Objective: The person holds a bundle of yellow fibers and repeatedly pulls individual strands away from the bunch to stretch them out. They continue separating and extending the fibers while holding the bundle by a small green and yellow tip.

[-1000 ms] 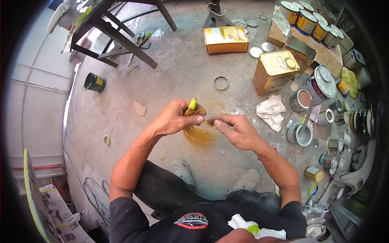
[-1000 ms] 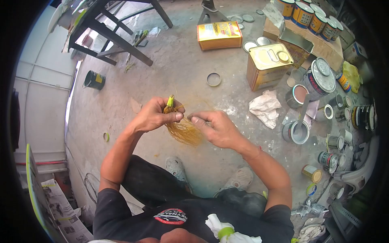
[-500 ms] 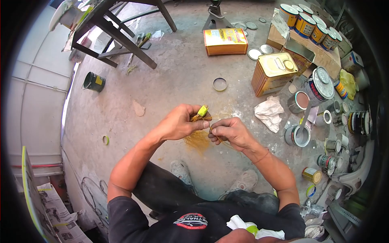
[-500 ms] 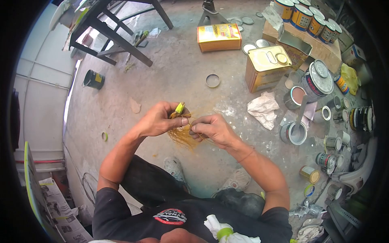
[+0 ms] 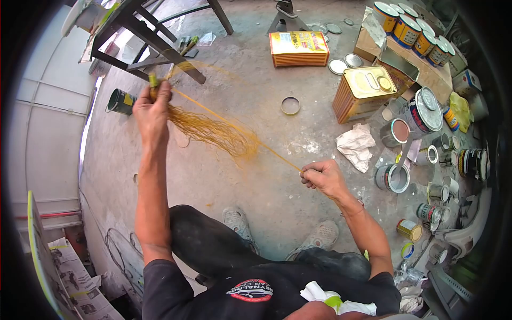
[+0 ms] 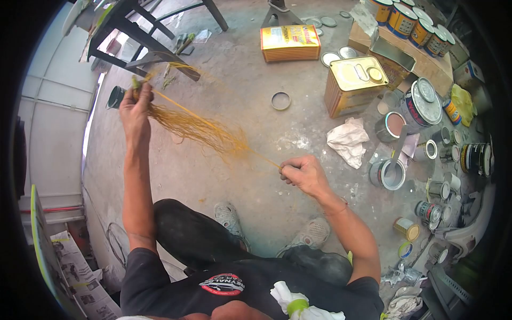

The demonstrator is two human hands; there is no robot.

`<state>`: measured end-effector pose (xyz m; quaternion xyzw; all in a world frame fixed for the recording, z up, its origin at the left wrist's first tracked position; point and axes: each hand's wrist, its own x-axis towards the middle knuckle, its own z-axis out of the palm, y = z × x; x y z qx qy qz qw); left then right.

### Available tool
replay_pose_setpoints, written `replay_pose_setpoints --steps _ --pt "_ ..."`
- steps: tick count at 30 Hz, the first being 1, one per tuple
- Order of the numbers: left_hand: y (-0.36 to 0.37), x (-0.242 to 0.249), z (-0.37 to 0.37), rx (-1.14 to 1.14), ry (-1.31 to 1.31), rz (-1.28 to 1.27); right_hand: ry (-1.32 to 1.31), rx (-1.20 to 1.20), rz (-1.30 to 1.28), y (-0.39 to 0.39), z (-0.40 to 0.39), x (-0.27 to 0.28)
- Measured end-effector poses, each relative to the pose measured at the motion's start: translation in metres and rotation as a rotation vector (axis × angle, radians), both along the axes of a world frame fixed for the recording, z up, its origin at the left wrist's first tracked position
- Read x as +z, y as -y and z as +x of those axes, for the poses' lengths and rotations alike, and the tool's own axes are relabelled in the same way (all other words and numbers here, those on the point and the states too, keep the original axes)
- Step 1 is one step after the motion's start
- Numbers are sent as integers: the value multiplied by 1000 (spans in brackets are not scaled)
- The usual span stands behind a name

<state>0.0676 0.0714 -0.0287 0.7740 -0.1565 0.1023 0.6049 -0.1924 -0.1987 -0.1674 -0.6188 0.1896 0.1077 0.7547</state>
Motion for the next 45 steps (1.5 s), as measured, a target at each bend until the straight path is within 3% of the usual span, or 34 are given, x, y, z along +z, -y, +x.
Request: replay_pose_setpoints --steps 3,7,11,13,16,19,23,25,26,28,39,45 --pt "-45 -5 32 197 80 -123 -74 12 -145 20 -13 -35" --pt "-107 -3 60 485 119 -184 -96 -6 -1026 57 -35 -86" --pt "-56 -9 16 -6 -179 131 -82 -59 -1050 76 -38 -79" --pt "-6 -13 -21 -166 -355 221 136 -185 -880 60 -14 -23" --pt "45 -17 -60 -461 -503 345 321 -156 -631 29 5 36" --pt "67 -24 -86 -640 -574 383 518 -89 -491 1 17 61" --pt "82 -22 -111 -714 -619 407 428 80 -345 -15 24 57" --pt "86 -24 -120 -764 -695 313 403 189 -79 -18 25 49" --pt "86 -22 -120 -828 -790 263 403 189 -79 -18 25 48" --pt "87 -22 -120 -815 -735 312 306 244 282 -18 23 48" --pt "84 -31 -115 -953 -747 387 164 103 291 -16 19 42" --pt "88 -16 -117 -836 -396 822 91 4 393 -24 20 39"
